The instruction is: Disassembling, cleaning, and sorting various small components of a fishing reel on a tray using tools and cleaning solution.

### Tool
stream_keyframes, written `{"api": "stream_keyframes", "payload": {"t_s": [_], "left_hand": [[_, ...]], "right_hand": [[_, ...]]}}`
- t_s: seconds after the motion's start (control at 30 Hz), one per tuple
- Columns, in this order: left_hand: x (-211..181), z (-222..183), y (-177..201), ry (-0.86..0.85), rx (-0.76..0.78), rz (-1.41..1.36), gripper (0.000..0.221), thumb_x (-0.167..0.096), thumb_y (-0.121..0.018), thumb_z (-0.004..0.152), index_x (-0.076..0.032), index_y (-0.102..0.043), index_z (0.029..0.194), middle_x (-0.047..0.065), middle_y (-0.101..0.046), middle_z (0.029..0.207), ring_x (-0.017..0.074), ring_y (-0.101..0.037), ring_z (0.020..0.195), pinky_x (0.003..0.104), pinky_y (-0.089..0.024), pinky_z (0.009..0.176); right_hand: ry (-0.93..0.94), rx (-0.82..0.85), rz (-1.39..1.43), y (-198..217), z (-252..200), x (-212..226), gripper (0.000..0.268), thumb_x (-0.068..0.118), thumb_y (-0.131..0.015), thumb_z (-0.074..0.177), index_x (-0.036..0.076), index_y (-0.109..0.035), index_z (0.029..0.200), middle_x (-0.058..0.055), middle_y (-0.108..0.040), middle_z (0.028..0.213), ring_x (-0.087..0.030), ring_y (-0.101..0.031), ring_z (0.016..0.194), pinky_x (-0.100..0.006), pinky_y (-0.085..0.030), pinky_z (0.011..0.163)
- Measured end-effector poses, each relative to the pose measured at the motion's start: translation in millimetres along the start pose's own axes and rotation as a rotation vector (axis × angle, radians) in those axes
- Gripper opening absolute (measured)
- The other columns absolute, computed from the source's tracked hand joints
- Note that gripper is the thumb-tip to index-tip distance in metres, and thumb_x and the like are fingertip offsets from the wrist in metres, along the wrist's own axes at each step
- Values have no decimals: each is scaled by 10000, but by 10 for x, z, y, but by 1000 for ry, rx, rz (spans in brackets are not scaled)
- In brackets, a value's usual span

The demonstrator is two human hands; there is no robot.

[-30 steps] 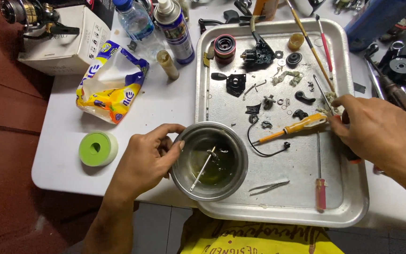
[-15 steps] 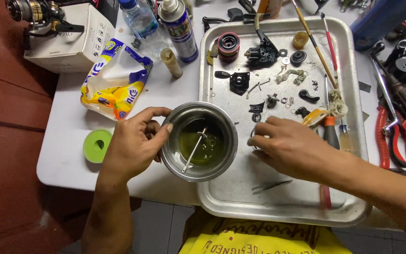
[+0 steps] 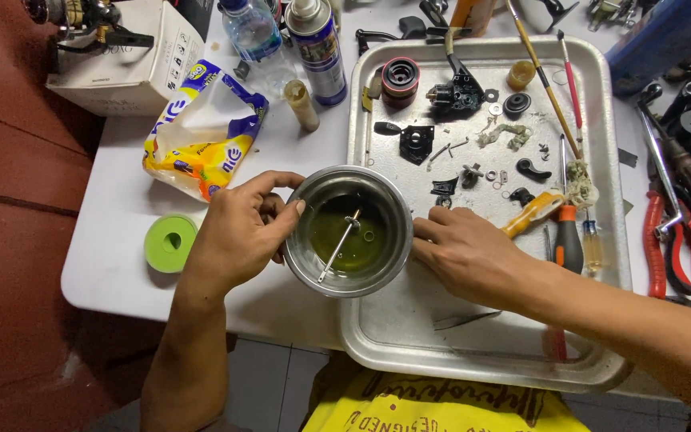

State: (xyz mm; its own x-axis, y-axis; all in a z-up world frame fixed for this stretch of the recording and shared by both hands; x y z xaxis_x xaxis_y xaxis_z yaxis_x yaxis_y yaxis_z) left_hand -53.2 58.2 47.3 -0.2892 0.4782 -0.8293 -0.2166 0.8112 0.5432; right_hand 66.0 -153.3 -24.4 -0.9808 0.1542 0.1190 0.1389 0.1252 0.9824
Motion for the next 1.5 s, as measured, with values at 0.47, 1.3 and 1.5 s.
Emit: {"api": "stream_keyframes", "payload": {"t_s": [0.47,1.3,1.5], "left_hand": [[-53,48,-79,0,11,14,278,-50,-581,824,67,-591,1075,205,-616,563,207,-575,354,277,-534,397],[-118,290,-661,60,284,185,186,-184,-552,859,-128,-592,1032,25,-635,560,135,-519,446,291,-408,470],[-112,263,-684,75,324,197,158,-159,-550,862,-122,-581,1012,13,-556,489,135,-442,436,305,-358,466]], "right_hand": [[75,-135,-26,5,-138,24,174,216,-465,913,143,-603,836,-26,-567,704,-170,-546,688,-284,-467,588],[-129,-482,-15,450,-708,-670,364,244,-693,714,144,-635,1060,-168,-573,1221,-333,-561,1029,-438,-517,824],[-814,54,-92,408,-1031,-975,308,426,-525,861,268,-617,1109,56,-650,1012,-156,-621,930,-360,-561,736]]}}
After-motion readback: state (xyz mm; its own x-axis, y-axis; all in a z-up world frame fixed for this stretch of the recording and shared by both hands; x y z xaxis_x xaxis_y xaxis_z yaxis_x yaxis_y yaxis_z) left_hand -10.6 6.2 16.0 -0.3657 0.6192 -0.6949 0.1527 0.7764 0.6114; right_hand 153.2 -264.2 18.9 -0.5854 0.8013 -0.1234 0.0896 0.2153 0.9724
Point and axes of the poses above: each hand's wrist, its own z-axis towards the middle knuckle, its own y-axis out of the back of the hand, x = y × z, the point moved 1 cm from there along z, towards the middle knuckle
